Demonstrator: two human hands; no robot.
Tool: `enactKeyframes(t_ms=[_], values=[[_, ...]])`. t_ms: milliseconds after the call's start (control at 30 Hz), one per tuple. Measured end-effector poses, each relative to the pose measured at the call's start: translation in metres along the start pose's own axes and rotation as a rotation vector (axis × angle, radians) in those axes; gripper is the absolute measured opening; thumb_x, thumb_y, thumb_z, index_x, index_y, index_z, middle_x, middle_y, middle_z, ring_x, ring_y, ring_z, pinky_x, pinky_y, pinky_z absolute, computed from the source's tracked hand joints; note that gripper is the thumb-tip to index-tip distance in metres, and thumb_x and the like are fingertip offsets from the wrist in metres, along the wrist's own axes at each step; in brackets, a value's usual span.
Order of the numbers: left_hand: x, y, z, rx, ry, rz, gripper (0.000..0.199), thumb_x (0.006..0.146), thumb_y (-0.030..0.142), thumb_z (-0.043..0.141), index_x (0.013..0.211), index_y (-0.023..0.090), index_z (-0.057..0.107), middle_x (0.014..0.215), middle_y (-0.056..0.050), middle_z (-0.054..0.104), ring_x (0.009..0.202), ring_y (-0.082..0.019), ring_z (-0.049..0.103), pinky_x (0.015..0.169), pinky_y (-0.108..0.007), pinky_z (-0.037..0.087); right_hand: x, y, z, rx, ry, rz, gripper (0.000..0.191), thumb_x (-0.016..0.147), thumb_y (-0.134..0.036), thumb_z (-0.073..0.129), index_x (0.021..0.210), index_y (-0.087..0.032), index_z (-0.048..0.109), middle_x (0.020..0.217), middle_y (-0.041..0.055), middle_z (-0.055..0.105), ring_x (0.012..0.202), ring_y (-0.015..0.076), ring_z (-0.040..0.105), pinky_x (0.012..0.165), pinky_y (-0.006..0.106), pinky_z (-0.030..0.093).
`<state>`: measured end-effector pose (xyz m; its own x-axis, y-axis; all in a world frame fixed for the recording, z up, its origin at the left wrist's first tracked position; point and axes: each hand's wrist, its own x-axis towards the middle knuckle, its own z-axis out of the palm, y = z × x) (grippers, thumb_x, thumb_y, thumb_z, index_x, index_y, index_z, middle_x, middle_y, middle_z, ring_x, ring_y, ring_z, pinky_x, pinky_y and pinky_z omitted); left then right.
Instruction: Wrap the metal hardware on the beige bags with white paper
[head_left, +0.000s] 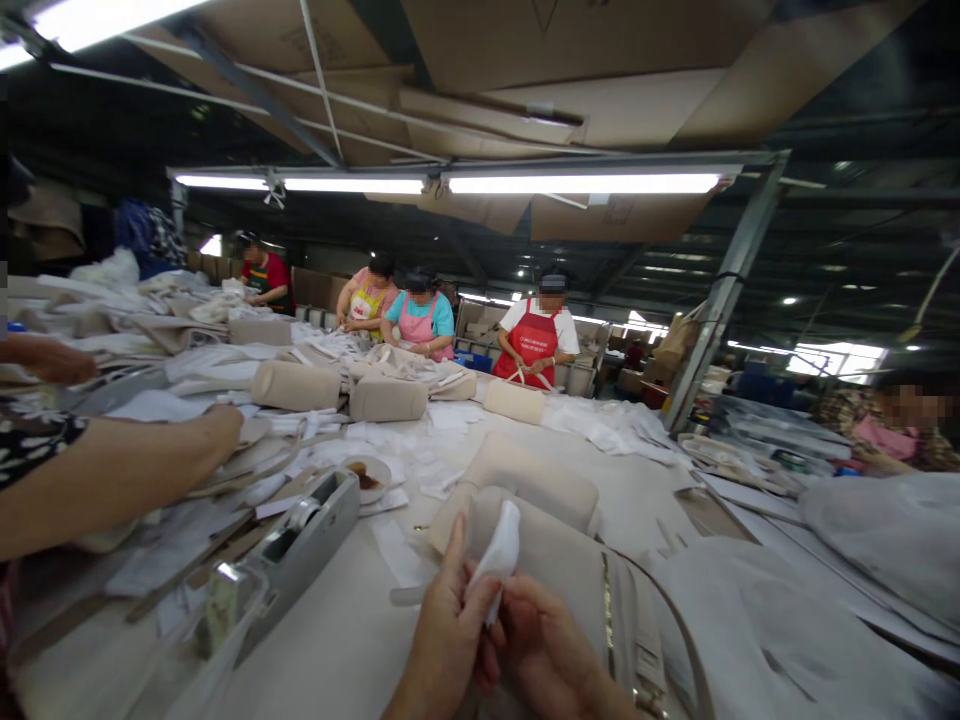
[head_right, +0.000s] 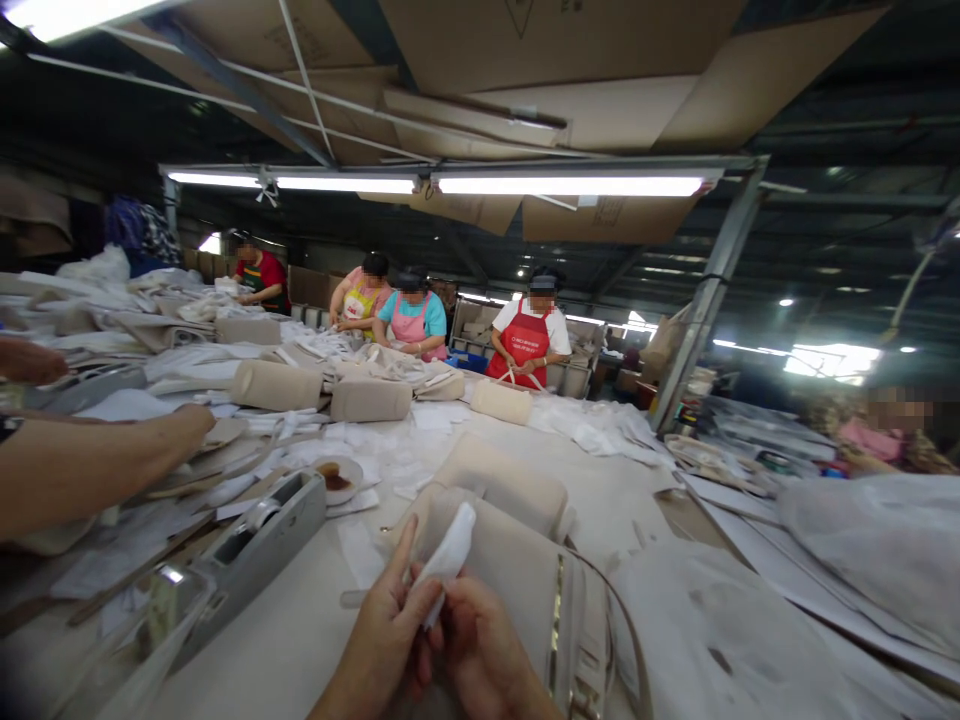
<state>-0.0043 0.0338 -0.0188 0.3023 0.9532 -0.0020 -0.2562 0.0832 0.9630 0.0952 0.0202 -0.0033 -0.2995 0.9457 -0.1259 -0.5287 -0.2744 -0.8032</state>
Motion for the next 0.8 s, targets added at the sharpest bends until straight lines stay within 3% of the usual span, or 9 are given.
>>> enactKeyframes(t_ms=[67,167,333,467,567,667,800], values=[[0.003,-0.004,0.002,-0.068,0.005,0.003,0.101,0.082,0.046,0.055,0.148,0.022,-0.017,0.051,0.006,0.060,0.031,-0.011,0.047,0.028,-0.016,0.034,0.007,0.004,-0.003,0.076,0.025,0.045,0.041,0.058,-0.045,0.073,0.084,-0.014,0.066,0.037,-0.0081,0.045,0.030,0.0124,0.045,0.031,0.023,0.039],[0.008,-0.011,0.004,-0.186,-0.052,-0.040,0.114,0.076,0.052,0.060,0.145,0.017,-0.024,0.050,0.005,0.060,0.032,-0.014,0.050,0.029,-0.018,0.036,0.015,0.012,-0.010,0.144,0.095,0.080,0.051,0.051,-0.052,0.081,0.083,-0.015,0.067,0.038,-0.0062,0.052,0.023,0.0097,0.040,0.024,0.020,0.032],[0.010,-0.019,0.007,-0.302,-0.168,-0.062,0.129,0.066,0.053,0.072,0.144,0.018,-0.025,0.057,0.003,0.064,0.036,-0.015,0.055,0.033,-0.021,0.043,0.018,0.011,-0.011,0.286,0.085,0.114,0.053,0.054,-0.066,0.078,0.062,-0.018,0.057,0.031,-0.0081,0.044,0.019,0.0082,0.034,0.021,0.017,0.025],[0.007,-0.018,0.006,-0.259,-0.214,-0.033,0.125,0.070,0.048,0.071,0.144,0.020,-0.026,0.062,0.003,0.065,0.039,-0.015,0.058,0.036,-0.021,0.045,0.013,0.001,-0.006,0.406,0.057,0.043,0.070,0.052,-0.072,0.076,0.095,-0.018,0.061,0.055,-0.0073,0.061,0.021,0.0030,0.032,0.020,0.016,0.026],[0.008,-0.020,0.005,-0.188,-0.176,-0.011,0.119,0.074,0.046,0.067,0.145,0.020,-0.025,0.063,0.003,0.063,0.038,-0.014,0.057,0.035,-0.020,0.042,0.007,0.000,-0.004,0.306,0.063,-0.051,0.087,0.052,-0.075,0.074,0.114,-0.018,0.053,0.064,-0.0055,0.063,0.024,0.0041,0.037,0.021,0.018,0.031],[0.008,-0.021,0.007,-0.145,-0.122,0.028,0.112,0.076,0.042,0.067,0.148,0.022,-0.017,0.072,0.001,0.066,0.037,-0.010,0.054,0.036,-0.020,0.041,0.002,0.003,-0.007,0.100,0.159,-0.158,0.094,0.053,-0.058,0.084,0.127,-0.021,0.042,0.069,-0.0043,0.066,0.030,0.0087,0.048,0.022,0.017,0.033],[0.008,-0.021,0.005,-0.193,-0.182,0.017,0.108,0.078,0.045,0.067,0.149,0.021,-0.012,0.067,0.000,0.066,0.037,-0.013,0.055,0.036,-0.021,0.042,0.000,0.003,-0.014,-0.058,0.180,-0.176,0.088,0.060,-0.045,0.085,0.130,-0.018,0.039,0.080,0.0010,0.070,0.027,0.0068,0.045,0.022,0.019,0.034]])
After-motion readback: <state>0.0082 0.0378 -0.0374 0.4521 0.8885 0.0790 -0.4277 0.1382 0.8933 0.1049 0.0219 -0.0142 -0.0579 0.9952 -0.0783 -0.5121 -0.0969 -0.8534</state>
